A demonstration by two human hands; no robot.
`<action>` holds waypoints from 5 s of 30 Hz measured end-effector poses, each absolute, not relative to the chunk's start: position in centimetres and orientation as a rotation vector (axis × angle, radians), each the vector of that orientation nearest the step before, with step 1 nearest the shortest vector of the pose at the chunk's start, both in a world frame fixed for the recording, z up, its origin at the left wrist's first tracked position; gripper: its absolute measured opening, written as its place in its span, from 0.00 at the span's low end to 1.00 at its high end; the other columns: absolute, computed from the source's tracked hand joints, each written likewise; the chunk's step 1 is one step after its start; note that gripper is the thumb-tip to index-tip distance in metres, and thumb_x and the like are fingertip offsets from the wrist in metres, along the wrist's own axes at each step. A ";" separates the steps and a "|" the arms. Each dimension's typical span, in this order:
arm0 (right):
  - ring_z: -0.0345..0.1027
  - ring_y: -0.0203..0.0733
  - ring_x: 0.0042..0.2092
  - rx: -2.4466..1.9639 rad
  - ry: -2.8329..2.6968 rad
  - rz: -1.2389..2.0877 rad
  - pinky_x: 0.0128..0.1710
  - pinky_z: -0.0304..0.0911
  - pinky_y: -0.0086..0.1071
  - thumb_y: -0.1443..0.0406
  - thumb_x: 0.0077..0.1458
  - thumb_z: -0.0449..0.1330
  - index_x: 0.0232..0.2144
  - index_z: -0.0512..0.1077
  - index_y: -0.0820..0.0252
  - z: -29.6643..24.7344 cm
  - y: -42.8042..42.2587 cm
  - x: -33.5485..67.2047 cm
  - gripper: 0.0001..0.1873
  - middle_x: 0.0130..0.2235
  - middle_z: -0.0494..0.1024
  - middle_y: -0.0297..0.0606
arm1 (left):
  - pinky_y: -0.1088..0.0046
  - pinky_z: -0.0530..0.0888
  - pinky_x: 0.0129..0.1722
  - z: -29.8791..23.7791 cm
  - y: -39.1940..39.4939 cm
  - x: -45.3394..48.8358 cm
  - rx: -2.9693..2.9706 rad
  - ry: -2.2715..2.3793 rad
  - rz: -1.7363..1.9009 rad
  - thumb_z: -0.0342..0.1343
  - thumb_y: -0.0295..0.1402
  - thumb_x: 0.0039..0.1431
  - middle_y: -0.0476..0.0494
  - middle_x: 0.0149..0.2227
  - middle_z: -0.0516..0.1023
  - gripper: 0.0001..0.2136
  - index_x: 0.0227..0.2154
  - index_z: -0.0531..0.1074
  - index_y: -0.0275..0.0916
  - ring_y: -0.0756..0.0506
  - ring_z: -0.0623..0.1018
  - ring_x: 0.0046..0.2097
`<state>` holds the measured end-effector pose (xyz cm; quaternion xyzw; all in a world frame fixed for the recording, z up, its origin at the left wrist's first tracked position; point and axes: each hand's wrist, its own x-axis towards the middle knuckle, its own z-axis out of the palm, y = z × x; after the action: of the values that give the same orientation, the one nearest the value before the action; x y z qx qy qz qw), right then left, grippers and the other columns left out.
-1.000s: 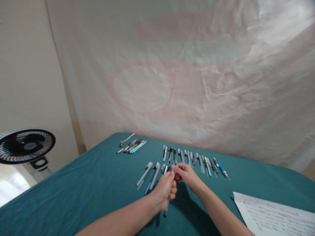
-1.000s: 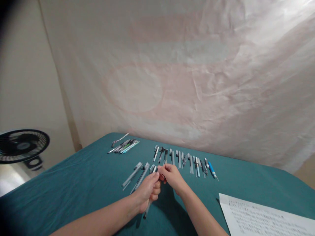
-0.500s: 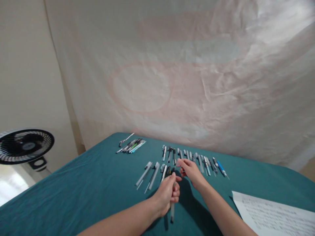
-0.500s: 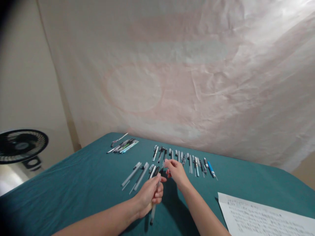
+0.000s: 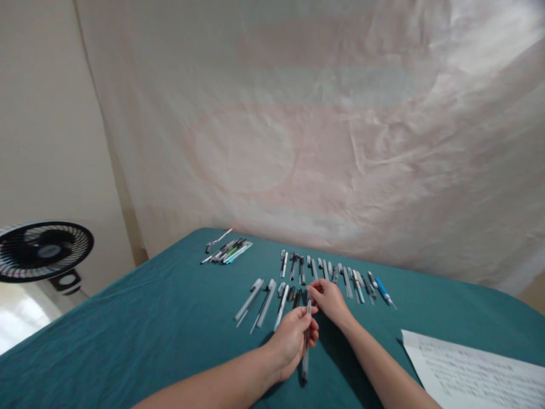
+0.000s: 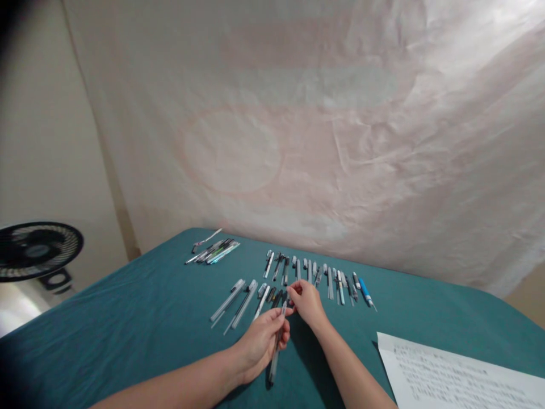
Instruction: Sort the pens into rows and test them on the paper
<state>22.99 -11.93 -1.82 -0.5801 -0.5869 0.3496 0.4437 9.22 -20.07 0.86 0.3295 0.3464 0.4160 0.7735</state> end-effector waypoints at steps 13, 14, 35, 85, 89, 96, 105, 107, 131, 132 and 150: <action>0.63 0.34 0.17 -1.463 -1.555 0.845 0.15 0.58 0.26 0.65 0.46 0.55 0.26 0.68 0.61 -1.9 -12.0 23.1 0.05 0.20 0.71 0.32 | 0.79 0.57 0.24 0.4 -20.1 9.3 0.748 0.754 0.886 0.47 0.32 0.55 0.50 0.25 0.65 0.09 0.39 0.62 0.35 0.55 0.65 0.24; 0.64 0.34 0.18 -1.459 -1.570 0.846 0.16 0.58 0.26 0.66 0.45 0.55 0.28 0.68 0.62 -1.9 -12.0 23.1 0.05 0.22 0.72 0.33 | 0.79 0.57 0.24 0.4 -20.1 9.3 0.747 0.754 0.888 0.47 0.32 0.55 0.50 0.25 0.65 0.09 0.39 0.62 0.35 0.55 0.65 0.24; 0.64 0.34 0.27 -1.432 -1.916 0.563 0.29 0.60 0.29 0.70 0.41 0.56 0.33 0.72 0.61 -0.4 -12.9 23.1 0.13 0.37 0.71 0.39 | 0.79 0.57 0.23 0.5 -20.3 9.3 0.725 0.745 0.919 0.46 0.33 0.56 0.51 0.24 0.66 0.09 0.38 0.61 0.35 0.55 0.66 0.22; 0.55 0.30 0.20 -1.084 -1.444 1.236 0.19 0.52 0.24 0.49 0.51 0.51 0.23 0.64 0.62 3.9 -15.9 19.3 0.21 0.20 0.63 0.30 | 0.63 0.68 0.49 4.2 -15.0 5.3 0.777 0.657 1.362 0.52 0.32 0.56 0.37 0.40 0.76 0.06 0.31 0.60 0.36 0.46 0.76 0.43; 0.55 0.30 0.20 -1.106 -1.482 1.161 0.19 0.53 0.25 0.50 0.47 0.55 0.21 0.63 0.61 4.1 -15.9 19.3 0.20 0.19 0.62 0.28 | 0.63 0.68 0.49 4.1 -14.9 5.2 0.762 0.661 1.366 0.54 0.33 0.55 0.37 0.39 0.76 0.08 0.31 0.60 0.36 0.45 0.76 0.43; 0.58 0.31 0.19 -1.154 -1.524 1.263 0.18 0.54 0.25 0.45 0.51 0.45 0.21 0.65 0.63 4.4 -15.7 19.5 0.28 0.19 0.65 0.33 | 0.64 0.69 0.48 4.4 -15.3 5.3 0.790 0.668 1.354 0.54 0.34 0.54 0.37 0.39 0.76 0.09 0.31 0.60 0.36 0.46 0.77 0.40; 0.58 0.31 0.20 -1.193 -1.691 1.122 0.18 0.53 0.24 0.47 0.49 0.51 0.25 0.66 0.62 4.9 -15.6 20.5 0.23 0.20 0.66 0.31 | 0.64 0.70 0.45 4.5 -15.3 5.2 0.792 0.691 1.344 0.57 0.37 0.51 0.38 0.36 0.77 0.12 0.29 0.60 0.37 0.45 0.77 0.39; 0.59 0.31 0.20 -1.198 -1.715 1.176 0.18 0.53 0.25 0.46 0.51 0.47 0.24 0.67 0.63 5.0 -15.6 20.6 0.26 0.20 0.68 0.33 | 0.65 0.71 0.44 4.6 -15.3 5.2 0.804 0.702 1.344 0.57 0.37 0.51 0.38 0.35 0.78 0.12 0.29 0.59 0.37 0.46 0.78 0.38; 0.58 0.31 0.20 -1.118 -1.662 1.253 0.17 0.53 0.24 0.48 0.52 0.47 0.25 0.68 0.63 4.6 -16.1 19.6 0.25 0.22 0.68 0.33 | 0.66 0.72 0.41 4.3 -15.1 4.8 0.821 0.762 1.420 0.59 0.38 0.49 0.39 0.33 0.78 0.14 0.28 0.58 0.38 0.45 0.78 0.36; 0.58 0.31 0.20 -1.124 -1.673 1.215 0.17 0.53 0.24 0.48 0.52 0.48 0.24 0.67 0.63 4.6 -16.1 19.5 0.24 0.21 0.68 0.33 | 0.66 0.72 0.41 4.2 -15.1 4.9 0.820 0.765 1.420 0.58 0.38 0.49 0.39 0.33 0.78 0.14 0.28 0.58 0.38 0.45 0.78 0.36; 0.58 0.31 0.21 -1.193 -1.749 0.919 0.20 0.54 0.23 0.52 0.48 0.56 0.25 0.67 0.63 4.3 -16.0 19.5 0.18 0.20 0.66 0.30 | 0.67 0.72 0.40 4.4 -15.1 4.9 0.801 0.813 1.424 0.58 0.38 0.49 0.39 0.32 0.78 0.14 0.27 0.58 0.38 0.46 0.78 0.35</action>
<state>19.47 -16.01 4.30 -0.4728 -0.6929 0.3640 0.4047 4.93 -15.09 4.37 0.3473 0.3524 0.6171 0.6119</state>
